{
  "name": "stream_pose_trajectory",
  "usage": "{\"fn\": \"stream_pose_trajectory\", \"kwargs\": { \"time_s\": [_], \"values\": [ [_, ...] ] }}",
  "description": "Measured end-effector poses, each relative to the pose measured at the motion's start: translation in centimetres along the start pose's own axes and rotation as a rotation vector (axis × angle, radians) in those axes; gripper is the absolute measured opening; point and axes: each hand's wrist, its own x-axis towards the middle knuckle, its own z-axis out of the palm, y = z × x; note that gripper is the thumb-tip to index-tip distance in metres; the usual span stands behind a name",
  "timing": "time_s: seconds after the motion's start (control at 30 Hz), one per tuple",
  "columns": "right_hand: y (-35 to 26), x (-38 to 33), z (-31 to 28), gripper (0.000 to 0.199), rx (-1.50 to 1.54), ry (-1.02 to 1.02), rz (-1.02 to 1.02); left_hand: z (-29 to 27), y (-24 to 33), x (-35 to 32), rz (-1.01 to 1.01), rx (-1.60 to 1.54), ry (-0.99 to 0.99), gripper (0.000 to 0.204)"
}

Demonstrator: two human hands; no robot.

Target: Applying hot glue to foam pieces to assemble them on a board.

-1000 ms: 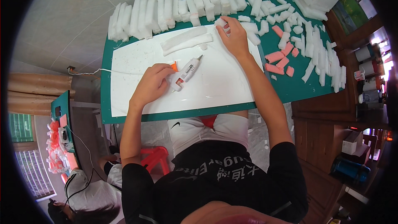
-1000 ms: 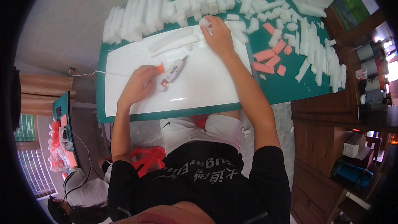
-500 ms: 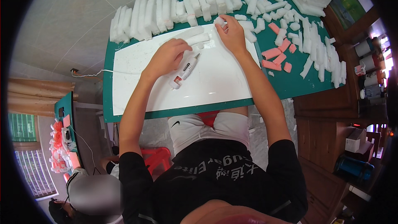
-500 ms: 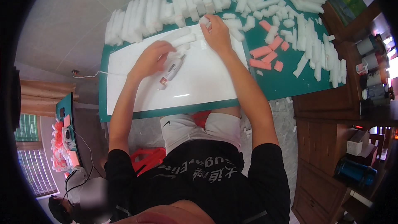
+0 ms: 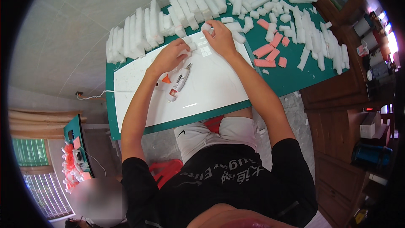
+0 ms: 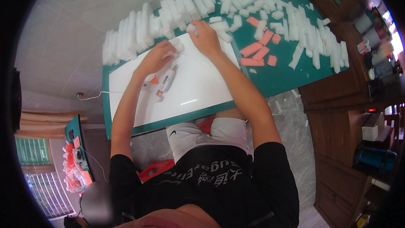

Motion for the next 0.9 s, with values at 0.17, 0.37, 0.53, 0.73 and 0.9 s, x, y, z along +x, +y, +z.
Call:
{"fn": "stream_pose_trajectory", "kwargs": {
  "time_s": [0.17, 0.37, 0.53, 0.73, 0.9],
  "values": [
    [1.5, -0.1, 0.8, 0.032, -0.048, 0.028, -0.067, -2.5, -0.1, 0.6, -0.159, -0.198, 0.158, 0.019],
    [0.8, -0.4, 0.7, 0.033, -0.033, -0.036, -0.048, -3.6, -0.4, 0.8, -0.261, -0.303, 0.175, 0.023],
    [0.6, -0.8, 1.1, 0.033, -0.051, -0.086, -0.064, -4.1, 0.6, 2.9, -0.256, -0.315, 0.156, 0.034],
    [1.2, -0.8, 1.1, 0.033, -0.079, -0.092, -0.057, -9.9, 8.2, 7.8, 0.283, -0.266, 0.517, 0.053],
    [0.7, -0.9, 1.0, 0.032, -0.078, -0.109, -0.025, -7.0, 3.8, 3.0, 0.078, -0.219, 0.338, 0.040]
  ]
}}
